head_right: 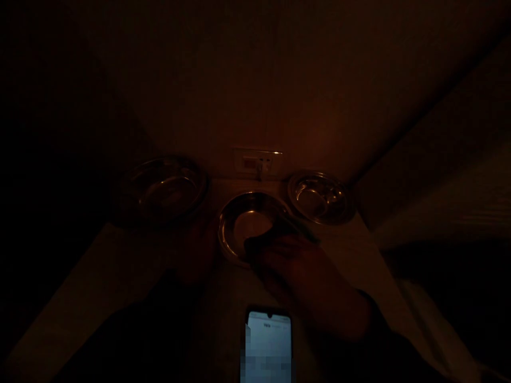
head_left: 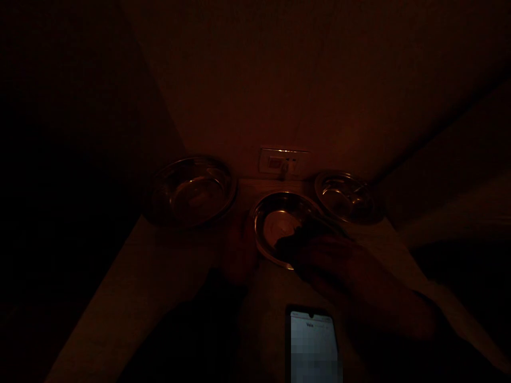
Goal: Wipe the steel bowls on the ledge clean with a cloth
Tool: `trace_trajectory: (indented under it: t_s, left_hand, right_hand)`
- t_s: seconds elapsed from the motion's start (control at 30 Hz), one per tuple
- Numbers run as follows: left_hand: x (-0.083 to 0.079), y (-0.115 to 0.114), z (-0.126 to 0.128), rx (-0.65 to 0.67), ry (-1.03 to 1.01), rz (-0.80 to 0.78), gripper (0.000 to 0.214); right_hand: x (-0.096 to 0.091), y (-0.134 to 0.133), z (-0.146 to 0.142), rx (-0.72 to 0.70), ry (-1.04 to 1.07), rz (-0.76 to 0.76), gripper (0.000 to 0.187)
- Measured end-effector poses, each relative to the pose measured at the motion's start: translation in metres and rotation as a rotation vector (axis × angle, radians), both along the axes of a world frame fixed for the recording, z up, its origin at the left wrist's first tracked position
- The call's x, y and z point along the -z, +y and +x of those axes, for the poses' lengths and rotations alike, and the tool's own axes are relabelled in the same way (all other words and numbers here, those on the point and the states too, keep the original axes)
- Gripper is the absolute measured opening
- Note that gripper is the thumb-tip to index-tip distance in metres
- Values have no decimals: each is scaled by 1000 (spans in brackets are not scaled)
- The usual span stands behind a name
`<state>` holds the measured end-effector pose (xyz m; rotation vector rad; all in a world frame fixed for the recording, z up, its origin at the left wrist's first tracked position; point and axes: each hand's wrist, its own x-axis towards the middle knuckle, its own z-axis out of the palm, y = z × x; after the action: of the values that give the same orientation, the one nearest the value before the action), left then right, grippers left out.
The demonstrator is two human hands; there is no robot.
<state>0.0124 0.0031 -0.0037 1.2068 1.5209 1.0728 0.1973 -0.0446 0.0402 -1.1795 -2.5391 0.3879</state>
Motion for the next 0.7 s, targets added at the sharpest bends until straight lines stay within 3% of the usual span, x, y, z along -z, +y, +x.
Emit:
trace_trajectory:
  t_s: [0.1, 0.27, 0.53, 0.7]
  left_hand:
    - [0, -1, 2, -6, 22, 1, 37]
    - [1, -3, 5, -37, 29, -9, 37]
    - [-2, -2, 3, -9, -17, 3, 37]
    - [-2, -4, 6, -50, 8, -30, 37]
  right_hand:
    - [6, 0, -2, 11, 27, 19, 20]
    - [28, -5, -31, 57, 98, 155, 23]
    - [6, -1, -4, -21, -3, 22, 21]
    - [20, -3, -21, 20, 69, 127, 22]
